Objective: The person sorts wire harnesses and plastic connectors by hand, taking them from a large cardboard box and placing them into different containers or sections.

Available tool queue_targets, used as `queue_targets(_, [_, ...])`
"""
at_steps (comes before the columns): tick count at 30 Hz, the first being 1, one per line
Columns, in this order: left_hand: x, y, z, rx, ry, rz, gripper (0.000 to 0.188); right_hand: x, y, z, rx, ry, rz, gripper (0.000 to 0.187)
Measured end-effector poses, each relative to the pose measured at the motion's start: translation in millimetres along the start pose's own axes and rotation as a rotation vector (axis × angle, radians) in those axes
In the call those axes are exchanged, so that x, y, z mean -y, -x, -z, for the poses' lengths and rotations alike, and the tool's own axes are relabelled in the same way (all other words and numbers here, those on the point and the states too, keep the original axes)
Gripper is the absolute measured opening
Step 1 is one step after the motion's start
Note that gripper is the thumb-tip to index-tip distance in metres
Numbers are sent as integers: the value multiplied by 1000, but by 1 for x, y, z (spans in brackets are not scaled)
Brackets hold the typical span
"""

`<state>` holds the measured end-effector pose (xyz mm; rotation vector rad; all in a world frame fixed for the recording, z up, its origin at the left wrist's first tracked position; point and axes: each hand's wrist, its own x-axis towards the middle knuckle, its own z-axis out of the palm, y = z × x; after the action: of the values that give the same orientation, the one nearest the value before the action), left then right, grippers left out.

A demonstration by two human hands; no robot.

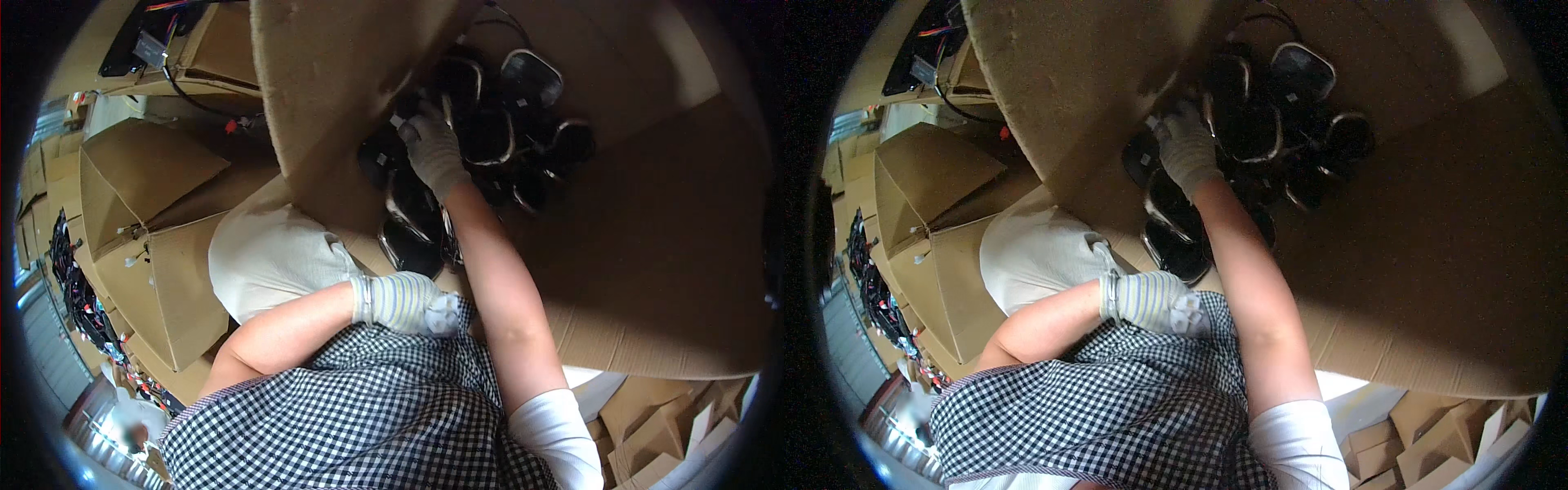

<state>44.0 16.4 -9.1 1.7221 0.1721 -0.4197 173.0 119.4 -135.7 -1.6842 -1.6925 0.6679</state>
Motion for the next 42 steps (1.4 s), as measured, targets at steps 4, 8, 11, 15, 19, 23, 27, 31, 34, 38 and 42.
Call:
queue_targets(4, [-4,2,-6,-99,-74,-44,14,-19,-61,-31,506,898,258,34])
queue_targets(8, [1,1,-5,-15,-28,103,18,-29,-72,-27,480,437,-629,36])
queue_targets(11, [-1,1,-3,-73,-71,174,19,-29,-61,1,814,552,-563,44])
queue_targets(15, [-2,-1,-1,-107,-70,221,19,-49,-34,8,738,649,-265,39])
queue_targets(19, [2,-2,5,-244,-81,179,18,-55,-31,22,443,448,-431,31])
queue_targets(23, [30,-7,7,-718,-135,-2,9,-37,18,40,-146,280,-211,22])
queue_targets(27, [52,-6,10,-1051,-362,147,8,1,93,46,-193,266,126,14])
queue_targets(31, [63,-13,10,-1426,-298,108,34,30,128,34,31,81,-27,21])
queue_targets(34, [53,-7,13,-1328,73,191,33,36,129,31,66,124,38,18])
queue_targets(38, [23,-10,28,-1377,605,-222,51,36,132,39,238,315,-104,22])
queue_targets(42, [16,3,25,-1138,673,-170,67,36,149,64,284,298,-124,19])
